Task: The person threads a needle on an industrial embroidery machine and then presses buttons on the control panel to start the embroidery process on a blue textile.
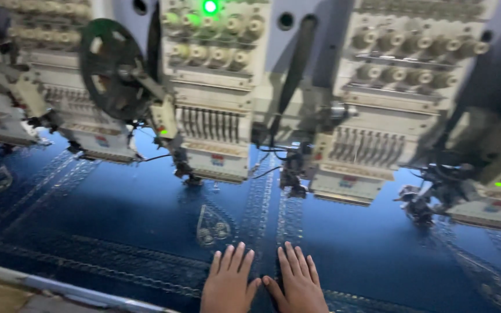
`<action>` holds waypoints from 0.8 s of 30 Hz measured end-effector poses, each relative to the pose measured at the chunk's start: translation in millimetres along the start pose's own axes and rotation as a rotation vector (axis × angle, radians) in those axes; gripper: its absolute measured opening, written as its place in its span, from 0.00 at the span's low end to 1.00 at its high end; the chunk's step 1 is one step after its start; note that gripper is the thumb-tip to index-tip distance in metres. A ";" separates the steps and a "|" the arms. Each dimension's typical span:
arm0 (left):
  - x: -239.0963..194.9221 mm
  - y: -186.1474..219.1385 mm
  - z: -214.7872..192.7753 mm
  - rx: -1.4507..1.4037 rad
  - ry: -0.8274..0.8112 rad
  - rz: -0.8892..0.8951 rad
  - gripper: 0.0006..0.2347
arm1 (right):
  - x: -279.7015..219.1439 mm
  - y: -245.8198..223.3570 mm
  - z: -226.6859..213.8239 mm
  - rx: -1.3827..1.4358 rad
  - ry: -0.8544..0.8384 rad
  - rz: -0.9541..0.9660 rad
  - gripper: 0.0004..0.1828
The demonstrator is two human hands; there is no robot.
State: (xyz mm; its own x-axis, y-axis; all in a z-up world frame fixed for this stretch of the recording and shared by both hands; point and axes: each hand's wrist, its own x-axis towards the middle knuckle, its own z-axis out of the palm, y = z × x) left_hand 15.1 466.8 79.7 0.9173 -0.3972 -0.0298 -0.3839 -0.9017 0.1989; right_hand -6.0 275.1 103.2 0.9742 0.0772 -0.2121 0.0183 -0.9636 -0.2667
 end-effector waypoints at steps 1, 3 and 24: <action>-2.5 -16.6 -3.0 0.032 0.004 -0.054 0.29 | 4.0 -12.4 3.8 -0.026 0.043 -0.029 0.45; -8.3 -49.4 -0.8 0.047 0.094 -0.076 0.28 | 17.6 -31.2 19.9 -0.032 0.092 -0.086 0.45; 12.0 -178.3 -35.1 0.068 0.250 -0.118 0.06 | 82.5 -181.2 38.9 0.040 0.361 -0.048 0.33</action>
State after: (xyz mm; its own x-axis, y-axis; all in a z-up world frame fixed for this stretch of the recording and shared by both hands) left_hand 98.3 628.8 78.3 0.9504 -0.2422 0.1952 -0.2718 -0.9518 0.1422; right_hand 62.3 466.0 97.4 0.9892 0.0196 0.1453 0.0638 -0.9498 -0.3064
